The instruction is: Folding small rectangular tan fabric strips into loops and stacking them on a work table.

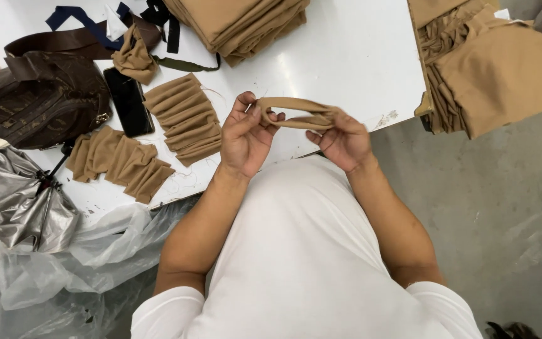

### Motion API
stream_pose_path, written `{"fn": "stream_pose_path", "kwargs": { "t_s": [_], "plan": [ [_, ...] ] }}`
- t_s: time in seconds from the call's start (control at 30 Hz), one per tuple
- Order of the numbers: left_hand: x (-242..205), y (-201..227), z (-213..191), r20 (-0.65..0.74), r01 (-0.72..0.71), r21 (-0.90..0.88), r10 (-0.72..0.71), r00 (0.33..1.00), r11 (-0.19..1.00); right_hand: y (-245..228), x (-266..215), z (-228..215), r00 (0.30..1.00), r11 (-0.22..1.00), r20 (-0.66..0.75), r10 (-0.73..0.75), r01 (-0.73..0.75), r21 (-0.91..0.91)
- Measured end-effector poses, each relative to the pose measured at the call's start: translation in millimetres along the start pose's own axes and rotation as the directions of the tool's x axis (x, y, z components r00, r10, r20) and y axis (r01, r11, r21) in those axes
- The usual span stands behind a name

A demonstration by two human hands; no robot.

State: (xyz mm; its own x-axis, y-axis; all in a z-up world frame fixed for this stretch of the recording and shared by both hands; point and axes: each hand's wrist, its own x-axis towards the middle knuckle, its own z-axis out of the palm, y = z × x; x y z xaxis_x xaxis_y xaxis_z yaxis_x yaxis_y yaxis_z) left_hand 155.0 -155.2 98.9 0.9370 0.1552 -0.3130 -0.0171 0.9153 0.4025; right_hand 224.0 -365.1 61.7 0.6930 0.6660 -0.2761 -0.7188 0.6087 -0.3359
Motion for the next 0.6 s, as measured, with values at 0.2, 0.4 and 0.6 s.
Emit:
{"fn": "stream_pose_path", "kwargs": {
  "t_s": [0.2,0.4,0.6],
  "plan": [
    [-2,-14,-3,-0.028,0.100,-0.063,-0.102,0.994,0.993,-2,5,-32,0.984,0.999,0.175,-0.017,0.011,0.033],
    [-5,-4,14,0.056,0.120,-0.012,-0.119,0.991,0.993,10,1,-23,0.994,0.958,0.106,-0.027,0.056,-0.283],
    [-1,-7,5,0.067,0.130,0.017,-0.131,0.989,0.991,20,2,-38,0.964,0.720,0.065,-0.256,0.235,-0.653]
  ]
}}
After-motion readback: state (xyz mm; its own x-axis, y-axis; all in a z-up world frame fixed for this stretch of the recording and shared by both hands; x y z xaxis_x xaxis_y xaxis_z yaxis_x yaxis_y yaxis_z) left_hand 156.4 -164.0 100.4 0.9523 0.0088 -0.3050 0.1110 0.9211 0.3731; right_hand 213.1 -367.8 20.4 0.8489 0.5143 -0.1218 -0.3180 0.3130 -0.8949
